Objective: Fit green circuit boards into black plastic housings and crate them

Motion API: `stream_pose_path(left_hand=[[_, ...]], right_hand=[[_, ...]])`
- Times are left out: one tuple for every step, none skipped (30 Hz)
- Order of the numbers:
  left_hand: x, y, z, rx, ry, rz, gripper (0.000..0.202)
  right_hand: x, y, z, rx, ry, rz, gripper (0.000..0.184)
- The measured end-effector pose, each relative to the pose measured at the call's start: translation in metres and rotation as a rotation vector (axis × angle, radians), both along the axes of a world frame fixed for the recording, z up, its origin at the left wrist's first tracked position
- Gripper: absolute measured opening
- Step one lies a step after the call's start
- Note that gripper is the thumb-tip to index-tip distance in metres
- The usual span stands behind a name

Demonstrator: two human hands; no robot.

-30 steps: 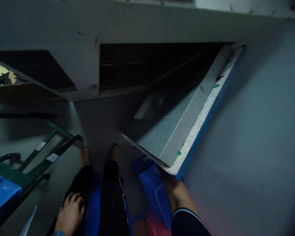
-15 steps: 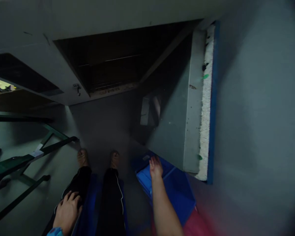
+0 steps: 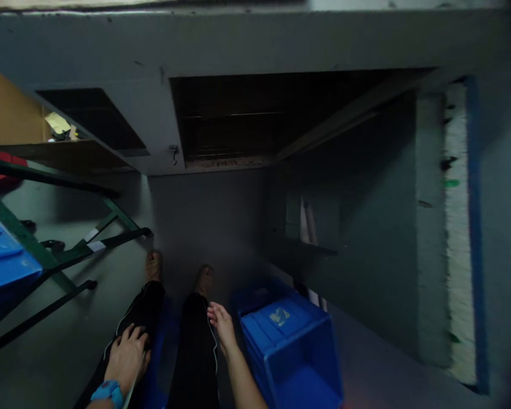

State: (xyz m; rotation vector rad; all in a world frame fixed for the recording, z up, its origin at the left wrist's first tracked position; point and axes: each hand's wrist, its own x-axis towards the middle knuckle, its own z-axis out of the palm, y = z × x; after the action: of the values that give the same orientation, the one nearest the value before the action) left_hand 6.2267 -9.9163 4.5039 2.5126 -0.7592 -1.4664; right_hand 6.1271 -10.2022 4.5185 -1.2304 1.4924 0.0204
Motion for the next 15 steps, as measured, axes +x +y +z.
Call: stream_pose_path(left_hand=[[-0.003, 0.001, 0.0, -0.006, 0.011, 0.019, 0.042], [-0.006, 0.003, 0.0, -0.01, 0.02, 0.042, 0.042], [-0.01, 0.004, 0.0, -0.015, 0.029, 0.067, 0.041], [-0.013, 0.005, 0.0, -0.022, 0.039, 0.092, 0.04], [-0.016, 0.007, 0.0, -0.03, 0.05, 0.118, 0.04], [-0.019, 0.008, 0.0, -0.04, 0.061, 0.146, 0.039], [-0.022, 0.009, 0.0, -0.051, 0.073, 0.176, 0.037], [-0.024, 0.01, 0.0, -0.063, 0.082, 0.209, 0.037], [-0.026, 0.011, 0.0, -0.075, 0.091, 0.245, 0.036], [-0.027, 0.012, 0.0, -0.088, 0.099, 0.284, 0.035], [-0.027, 0.013, 0.002, -0.103, 0.105, 0.327, 0.034], [-0.027, 0.015, 0.004, -0.119, 0.109, 0.375, 0.032], [-0.027, 0.018, 0.007, -0.135, 0.109, 0.431, 0.031], [-0.027, 0.024, 0.011, -0.149, 0.106, 0.494, 0.031], [-0.026, 0.033, 0.017, -0.155, 0.098, 0.568, 0.032]], right_hand=[[-0.003, -0.001, 0.002, -0.005, 0.022, 0.022, 0.067], [-0.006, -0.001, 0.006, -0.01, 0.046, 0.043, 0.067], [-0.009, -0.001, 0.009, -0.015, 0.07, 0.065, 0.066], [-0.012, -0.001, 0.013, -0.021, 0.094, 0.086, 0.065], [-0.015, -0.001, 0.017, -0.027, 0.117, 0.107, 0.063], [-0.017, 0.0, 0.022, -0.035, 0.138, 0.128, 0.062], [-0.019, 0.002, 0.026, -0.042, 0.158, 0.148, 0.061], [-0.019, 0.003, 0.032, -0.049, 0.174, 0.169, 0.061], [-0.018, 0.006, 0.037, -0.056, 0.188, 0.189, 0.06], [-0.016, 0.008, 0.044, -0.063, 0.199, 0.209, 0.061], [-0.013, 0.011, 0.051, -0.07, 0.206, 0.229, 0.061], [-0.008, 0.014, 0.059, -0.075, 0.21, 0.25, 0.062], [-0.003, 0.018, 0.068, -0.081, 0.212, 0.273, 0.062], [0.004, 0.022, 0.079, -0.088, 0.211, 0.296, 0.063], [0.011, 0.026, 0.09, -0.097, 0.208, 0.322, 0.064]])
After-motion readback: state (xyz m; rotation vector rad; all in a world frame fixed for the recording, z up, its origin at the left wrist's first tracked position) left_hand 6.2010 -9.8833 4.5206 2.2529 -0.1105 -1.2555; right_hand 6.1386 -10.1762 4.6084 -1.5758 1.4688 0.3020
